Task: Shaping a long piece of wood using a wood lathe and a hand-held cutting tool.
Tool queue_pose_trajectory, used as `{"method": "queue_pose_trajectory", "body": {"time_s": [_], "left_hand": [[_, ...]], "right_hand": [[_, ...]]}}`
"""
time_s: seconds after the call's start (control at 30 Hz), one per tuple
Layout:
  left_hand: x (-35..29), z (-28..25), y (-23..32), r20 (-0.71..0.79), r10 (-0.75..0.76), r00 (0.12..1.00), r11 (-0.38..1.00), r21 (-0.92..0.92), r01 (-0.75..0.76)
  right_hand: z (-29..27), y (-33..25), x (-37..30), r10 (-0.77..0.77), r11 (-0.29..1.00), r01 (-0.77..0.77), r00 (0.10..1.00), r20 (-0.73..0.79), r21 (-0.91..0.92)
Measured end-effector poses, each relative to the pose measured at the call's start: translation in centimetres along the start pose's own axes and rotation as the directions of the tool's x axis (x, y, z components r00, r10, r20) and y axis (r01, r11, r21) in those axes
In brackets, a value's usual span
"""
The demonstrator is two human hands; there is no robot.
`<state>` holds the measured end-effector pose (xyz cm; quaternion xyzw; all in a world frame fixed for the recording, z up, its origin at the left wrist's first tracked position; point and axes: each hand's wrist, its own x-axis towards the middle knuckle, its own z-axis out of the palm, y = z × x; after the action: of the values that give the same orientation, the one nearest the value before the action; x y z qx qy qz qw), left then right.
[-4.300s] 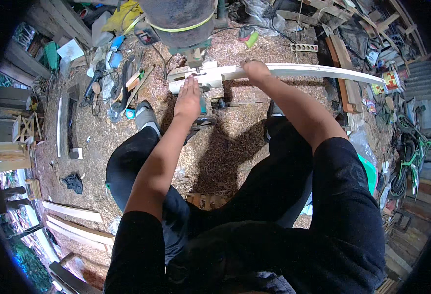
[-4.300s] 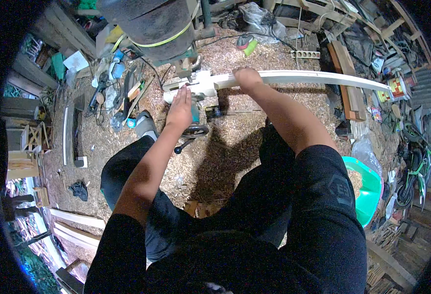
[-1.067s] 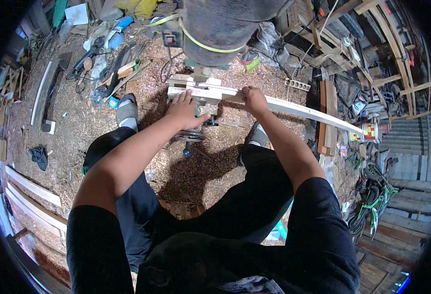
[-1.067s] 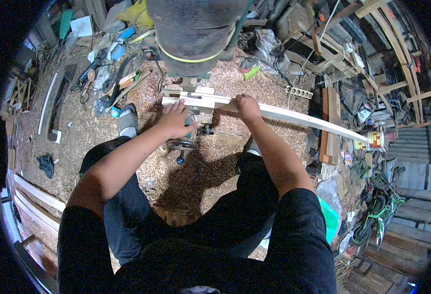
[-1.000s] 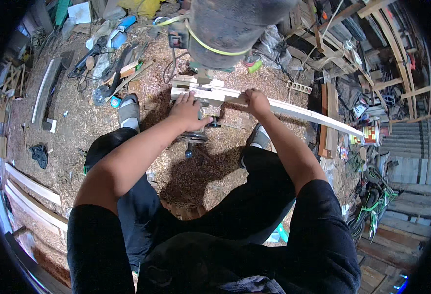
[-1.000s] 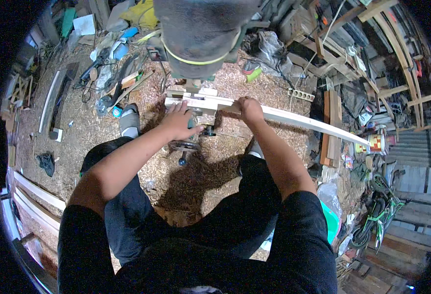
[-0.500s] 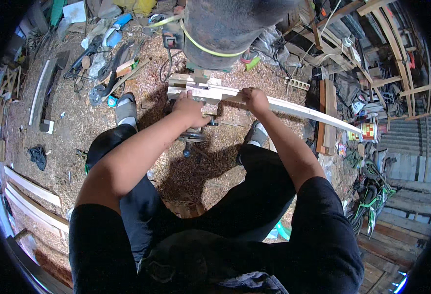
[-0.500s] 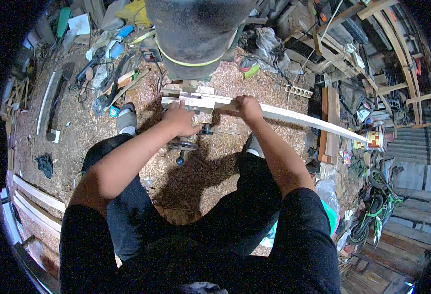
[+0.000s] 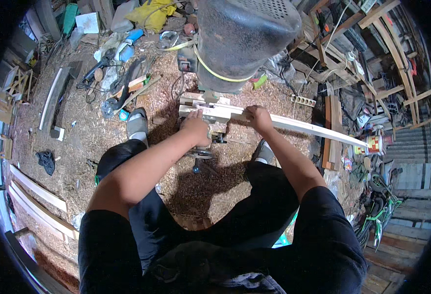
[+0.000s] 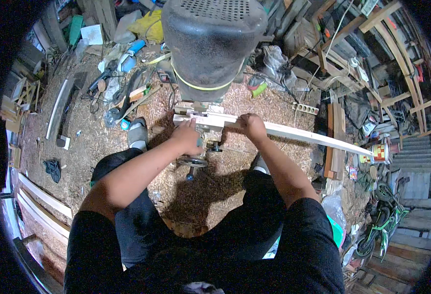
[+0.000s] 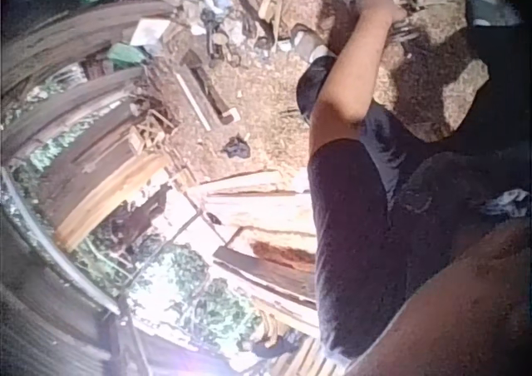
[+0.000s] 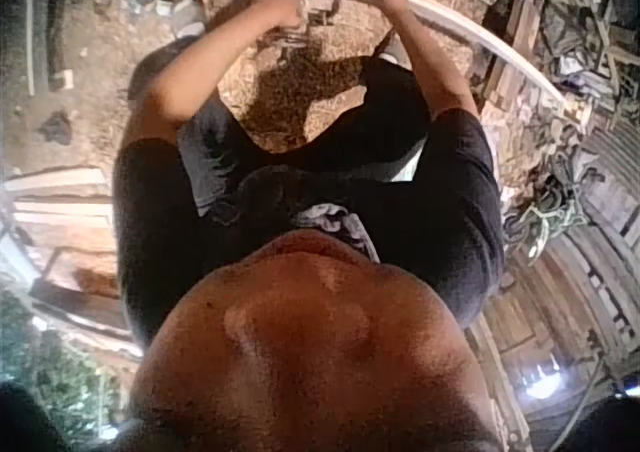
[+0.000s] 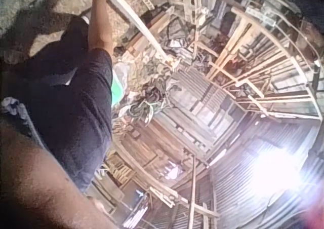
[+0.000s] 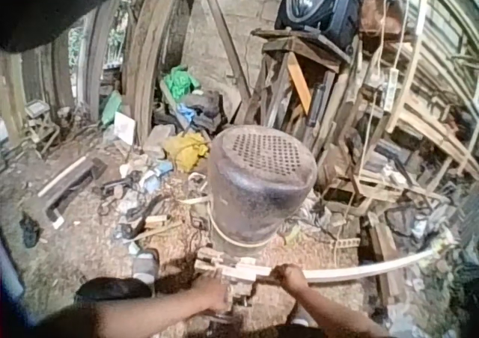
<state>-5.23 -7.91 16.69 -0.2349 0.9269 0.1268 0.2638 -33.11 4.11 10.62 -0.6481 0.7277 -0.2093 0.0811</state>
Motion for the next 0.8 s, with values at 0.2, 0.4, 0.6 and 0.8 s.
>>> {"method": "queue_pose_trajectory", "body": {"time_s": [0.2,0.4,0.6,0.8], "left_hand": [[-0.5,0.0,0.2,0.053,-0.059,0.997,0.996,0.069,0.055],[0.1,-0.7,1.1,0.041,-0.081,0.996,0.995,0.061,0.078],[-0.5,-0.6,0.4,0.04,-0.071,0.997,0.992,0.104,0.067],[-1.0,-2.1,-1.2,-0.019,0.086,0.996,0.992,0.092,-0.084]], "right_hand": [[1.7,-0.2,0.9,0.122,0.991,-0.115,0.987,0.107,-0.069],[3.8,2.4,0.2,0.185,0.983,-0.184,0.982,0.035,-0.018],[0.2,-2.8,0.4,0.268,0.933,-0.229,0.957,0.11,-0.278],[-1.0,-2.4,0.4,0.323,0.892,-0.242,0.932,0.162,-0.383]]}}
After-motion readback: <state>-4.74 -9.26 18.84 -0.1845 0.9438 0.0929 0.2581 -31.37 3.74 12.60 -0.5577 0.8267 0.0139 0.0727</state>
